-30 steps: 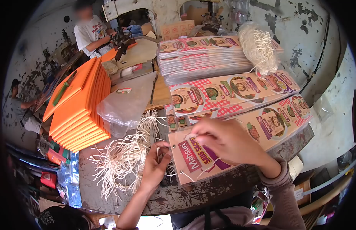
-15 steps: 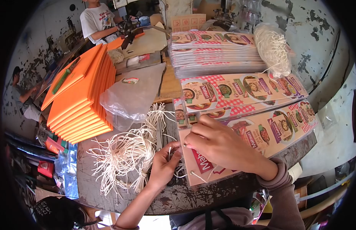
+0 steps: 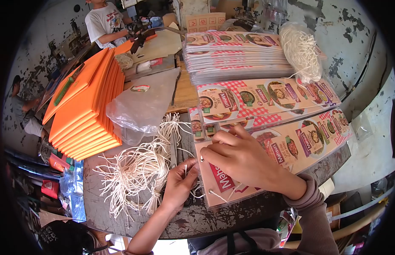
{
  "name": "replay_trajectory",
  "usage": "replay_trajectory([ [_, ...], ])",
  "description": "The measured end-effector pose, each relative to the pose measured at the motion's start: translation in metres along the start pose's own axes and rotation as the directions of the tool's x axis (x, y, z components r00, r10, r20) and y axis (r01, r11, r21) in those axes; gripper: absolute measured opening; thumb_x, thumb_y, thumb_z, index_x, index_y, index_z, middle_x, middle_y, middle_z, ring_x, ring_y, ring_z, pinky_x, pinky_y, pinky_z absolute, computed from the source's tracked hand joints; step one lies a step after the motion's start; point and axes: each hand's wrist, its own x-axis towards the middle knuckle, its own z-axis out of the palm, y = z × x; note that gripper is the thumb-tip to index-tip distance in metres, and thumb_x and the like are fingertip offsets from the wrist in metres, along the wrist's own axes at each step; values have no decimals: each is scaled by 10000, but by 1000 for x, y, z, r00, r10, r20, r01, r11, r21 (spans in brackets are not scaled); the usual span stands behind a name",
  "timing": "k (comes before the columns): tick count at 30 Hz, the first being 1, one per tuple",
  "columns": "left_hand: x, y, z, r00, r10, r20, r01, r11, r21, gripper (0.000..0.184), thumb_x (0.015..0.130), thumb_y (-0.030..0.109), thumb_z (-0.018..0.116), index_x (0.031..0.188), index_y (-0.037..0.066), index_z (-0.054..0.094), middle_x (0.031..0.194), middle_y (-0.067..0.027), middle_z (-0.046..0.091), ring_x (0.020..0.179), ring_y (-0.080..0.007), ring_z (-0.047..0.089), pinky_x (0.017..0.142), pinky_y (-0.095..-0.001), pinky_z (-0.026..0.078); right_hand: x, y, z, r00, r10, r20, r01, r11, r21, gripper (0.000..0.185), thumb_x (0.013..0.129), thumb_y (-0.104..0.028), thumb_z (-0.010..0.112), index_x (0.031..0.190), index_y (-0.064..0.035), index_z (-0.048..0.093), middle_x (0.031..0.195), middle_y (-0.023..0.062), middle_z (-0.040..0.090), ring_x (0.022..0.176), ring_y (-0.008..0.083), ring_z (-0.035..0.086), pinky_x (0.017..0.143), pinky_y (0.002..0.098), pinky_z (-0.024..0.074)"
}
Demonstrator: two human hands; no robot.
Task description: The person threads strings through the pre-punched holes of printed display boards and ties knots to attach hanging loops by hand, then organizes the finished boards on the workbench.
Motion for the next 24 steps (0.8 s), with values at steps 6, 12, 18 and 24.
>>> replay_trajectory([
  [6, 1, 1, 2, 999, -25, -26, 25, 999, -24, 223, 919, 104, 472, 1084, -23, 553, 632, 68, 429, 505, 0, 294, 446, -177, 226, -2, -1, 0, 997, -65, -38, 62, 994, -95, 98, 679, -160, 593, 756, -103, 575, 724, -41, 591, 895, 119, 509, 789, 377, 358],
  [12, 2, -4, -2, 1000, -10, -23, 9, 1000, -27, 222, 914, 114, 487, 1078, -17, 562, 615, 71, 426, 501, 0, 294, 447, -173, 218, -2, -3, -8, 998, -32, 55, 34, 999, -39, 127, 659, -151, 603, 782, -118, 608, 757, -50, 588, 951, 120, 504, 894, 432, 317],
  [18, 2, -3, 0, 1000, 8, -27, -8, 1000, -24, 228, 914, 129, 496, 1079, -13, 565, 621, 72, 438, 501, 2, 297, 447, -172, 220, -1, -1, -9, 997, 11, 74, -17, 996, 84, 135, 654, -130, 601, 787, -110, 608, 740, -33, 580, 924, 127, 521, 912, 447, 301],
  [24, 2, -4, 1, 1000, 2, -30, -3, 1000, -27, 221, 914, 136, 497, 1069, -6, 563, 653, 70, 463, 516, 8, 312, 457, -164, 232, -1, 4, 1, 997, 56, 47, -63, 985, 161, 112, 714, -128, 574, 820, -96, 591, 762, -18, 582, 912, 147, 521, 864, 450, 315],
])
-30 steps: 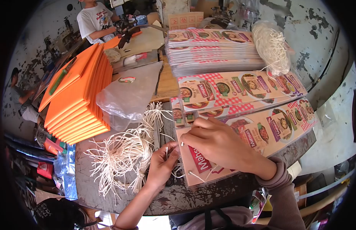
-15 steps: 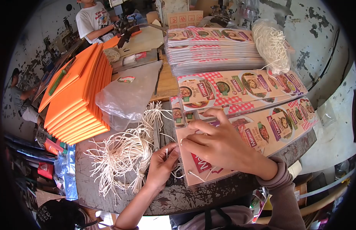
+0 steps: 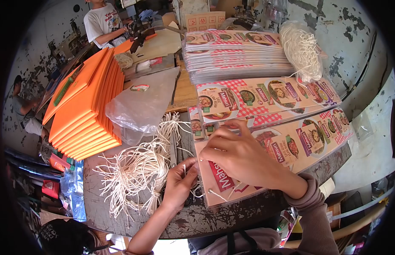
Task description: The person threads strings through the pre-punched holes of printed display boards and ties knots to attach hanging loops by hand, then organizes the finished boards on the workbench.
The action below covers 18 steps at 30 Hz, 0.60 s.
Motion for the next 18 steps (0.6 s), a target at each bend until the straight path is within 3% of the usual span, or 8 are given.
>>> replay_trajectory([
  [5, 0, 2, 2, 1000, 5, 7, -4, 1000, -26, 221, 917, 118, 481, 1102, 8, 532, 715, 62, 498, 533, 16, 324, 468, -157, 245, 0, 2, 10, 999, 28, -32, -27, 999, 43, 125, 725, -136, 567, 839, -83, 573, 818, 13, 574, 916, 174, 518, 849, 415, 328],
  [10, 2, 3, 7, 999, 38, -18, -38, 999, -21, 232, 921, 108, 470, 1132, 20, 505, 729, 57, 500, 530, 17, 322, 468, -157, 249, -1, 1, 13, 997, 60, -56, -68, 987, -146, 141, 717, -142, 560, 827, -55, 568, 850, 55, 556, 911, 204, 510, 824, 407, 343],
  [16, 5, -2, 3, 999, 26, -46, -28, 999, -40, 111, 921, 108, 468, 986, 34, 518, 679, 52, 479, 517, 4, 317, 454, -157, 243, 0, -2, 15, 1000, 16, -18, -19, 983, -184, 169, 709, -156, 565, 834, -44, 580, 884, 69, 545, 946, 212, 496, 830, 415, 347],
  [18, 5, -5, 4, 985, 154, -81, -145, 983, 112, 56, 922, 164, 474, 914, 113, 495, 626, 71, 422, 480, 5, 303, 416, -177, 225, 1, -3, 17, 999, -23, -45, 15, 986, -167, 193, 721, -177, 574, 855, -39, 577, 935, 85, 542, 969, 213, 494, 831, 420, 354],
])
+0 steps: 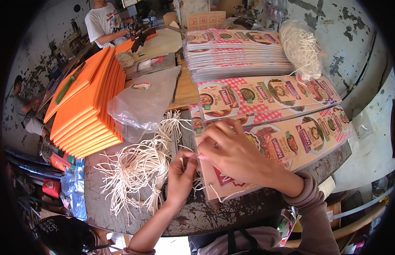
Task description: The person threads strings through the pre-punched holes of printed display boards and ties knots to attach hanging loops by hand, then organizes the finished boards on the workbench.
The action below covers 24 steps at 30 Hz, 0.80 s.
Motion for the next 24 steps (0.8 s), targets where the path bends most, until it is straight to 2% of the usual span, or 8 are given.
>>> replay_trajectory([
  [1, 0, 2, 0, 1000, 2, 2, -2, 1000, 0, 56, 922, 164, 474, 914, 113, 495, 626, 71, 422, 480, 5, 303, 416, -177, 225, 0, 0, 0, 999, -33, -35, 33, 999, 17, 219, 733, -198, 583, 877, -34, 575, 985, 100, 539, 991, 214, 491, 832, 425, 361],
  [3, -1, 7, -2, 947, 14, -322, -58, 990, -128, 52, 927, 167, 451, 911, 130, 485, 602, 80, 365, 470, -1, 282, 410, -176, 209, -3, 0, 3, 999, -32, 13, 32, 999, 30, 255, 748, -222, 590, 912, -28, 569, 1037, 109, 528, 1005, 212, 492, 829, 431, 370],
  [7, -6, 34, -17, 812, 159, -561, -309, 933, -184, 107, 926, 157, 426, 828, 117, 439, 583, 74, 308, 457, -20, 242, 404, -198, 183, -7, 5, 1, 996, 4, 87, -3, 1000, -9, 367, 784, -288, 596, 1011, -4, 546, 1130, 103, 513, 1017, 204, 502, 829, 435, 392],
  [11, -32, 36, -3, 829, 325, -455, -417, 902, -116, 89, 914, 132, 459, 839, 84, 454, 600, 66, 374, 459, -12, 284, 418, -179, 225, -2, -3, -15, 999, -7, 41, 7, 1000, 16, 346, 766, -236, 615, 1027, -18, 554, 1069, 70, 547, 963, 199, 528, 816, 395, 414],
  [13, -50, 40, 12, 814, 551, -184, -493, 822, 283, 64, 889, 87, 502, 856, 41, 471, 641, 35, 457, 485, -11, 353, 448, -157, 275, 1, -23, -30, 994, -16, -104, 71, 833, 549, 299, 733, -136, 635, 1008, -40, 570, 984, 56, 578, 898, 202, 549, 776, 349, 434],
  [17, -66, 48, 23, 860, 497, -117, -454, 849, 272, 46, 889, 57, 484, 888, 11, 487, 668, 0, 495, 526, -26, 404, 497, -151, 313, -10, -45, -32, 961, 170, -217, -5, 797, 604, 306, 698, -24, 675, 1000, -36, 625, 869, 65, 612, 772, 220, 593, 663, 320, 463],
  [20, -72, 48, 32, 894, 319, -313, -358, 931, -74, 267, 956, 242, 374, 973, 8, 501, 782, -27, 486, 737, -62, 435, 659, -190, 323, -15, -60, -28, 905, 313, -287, -64, 768, 638, 239, 699, 4, 664, 933, -26, 624, 816, 70, 618, 718, 219, 597, 616, 301, 462],
  [24, -65, 25, 41, 875, 386, -293, -467, 833, -298, 434, 951, 345, 359, 1142, -20, 495, 1056, -86, 467, 937, -144, 430, 846, -283, 313, -20, -78, -18, 844, 448, -296, -109, 682, 723, 188, 696, -1, 685, 875, -24, 630, 751, 80, 622, 662, 206, 600, 578, 291, 458],
])
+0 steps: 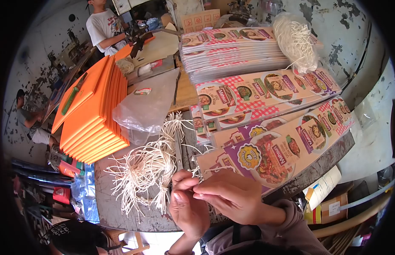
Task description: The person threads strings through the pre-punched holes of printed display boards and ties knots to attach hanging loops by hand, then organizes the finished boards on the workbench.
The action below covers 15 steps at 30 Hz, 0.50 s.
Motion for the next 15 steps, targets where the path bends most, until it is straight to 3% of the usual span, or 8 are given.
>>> replay_trajectory([
  [1, -2, -2, 1, 1000, 0, 0, 0, 1000, 1, 434, 951, 345, 359, 1142, -20, 495, 1056, -86, 467, 937, -144, 430, 846, -283, 313, -2, 1, 2, 1000, 31, -4, -31, 999, 16, 182, 701, -35, 687, 871, -44, 624, 771, 60, 620, 676, 207, 594, 580, 295, 450],
  [3, -2, -2, 10, 999, 20, -43, -21, 1000, -18, 526, 947, 400, 329, 1287, 1, 376, 1071, -94, 480, 953, -151, 434, 855, -281, 312, 0, 2, 2, 1000, 29, -5, -29, 1000, -7, 182, 693, -50, 694, 862, -55, 625, 774, 59, 610, 676, 205, 581, 578, 303, 440],
  [4, -4, -1, 9, 999, -32, -30, 28, 988, -149, 628, 939, 453, 300, 1400, 50, 159, 1080, -115, 497, 951, -165, 453, 855, -294, 327, -1, 3, 1, 999, 46, -4, -46, 998, -32, 187, 688, -58, 698, 860, -63, 625, 776, 51, 599, 678, 204, 567, 590, 307, 427],
  [5, -2, 1, 11, 999, -31, -27, 27, 989, -148, 628, 939, 453, 300, 1400, 50, 159, 1080, -115, 497, 951, -165, 453, 855, -294, 327, 0, 4, 1, 998, 63, -3, -63, 996, -57, 191, 683, -67, 701, 859, -71, 626, 777, 43, 589, 681, 204, 554, 602, 311, 415],
  [7, 0, 5, 16, 997, 48, 64, -35, 981, -192, 669, 937, 469, 280, 1417, 87, 13, 1067, -133, 509, 912, -165, 474, 846, -306, 350, 1, 3, 0, 998, 55, -12, -55, 995, -85, 196, 676, -74, 705, 855, -77, 626, 779, 35, 580, 686, 202, 543, 615, 315, 403],
  [8, 1, 3, 16, 997, 68, 48, -60, 987, -146, 635, 943, 452, 260, 1415, 140, -30, 1073, -92, 527, 867, -185, 557, 758, -324, 481, 1, 3, 0, 999, 46, -20, -48, 992, -113, 201, 669, -81, 710, 851, -84, 626, 780, 26, 570, 690, 200, 533, 628, 320, 391],
  [11, -1, 0, 8, 983, 81, 162, -70, 995, -74, 648, 943, 455, 246, 1410, 102, -33, 1117, -99, 521, 918, -206, 562, 792, -343, 479, -1, 5, 1, 998, 38, -42, -43, 990, -132, 214, 653, -94, 720, 846, -99, 628, 783, 5, 570, 689, 187, 529, 650, 321, 374],
  [15, -1, -2, 7, 980, 115, 162, -101, 991, -90, 663, 944, 454, 236, 1402, 71, -52, 1174, -110, 507, 967, -219, 556, 830, -349, 472, 1, 3, 2, 998, -21, -63, 10, 984, -180, 229, 637, -106, 729, 843, -114, 630, 778, -6, 571, 681, 179, 530, 653, 321, 369],
])
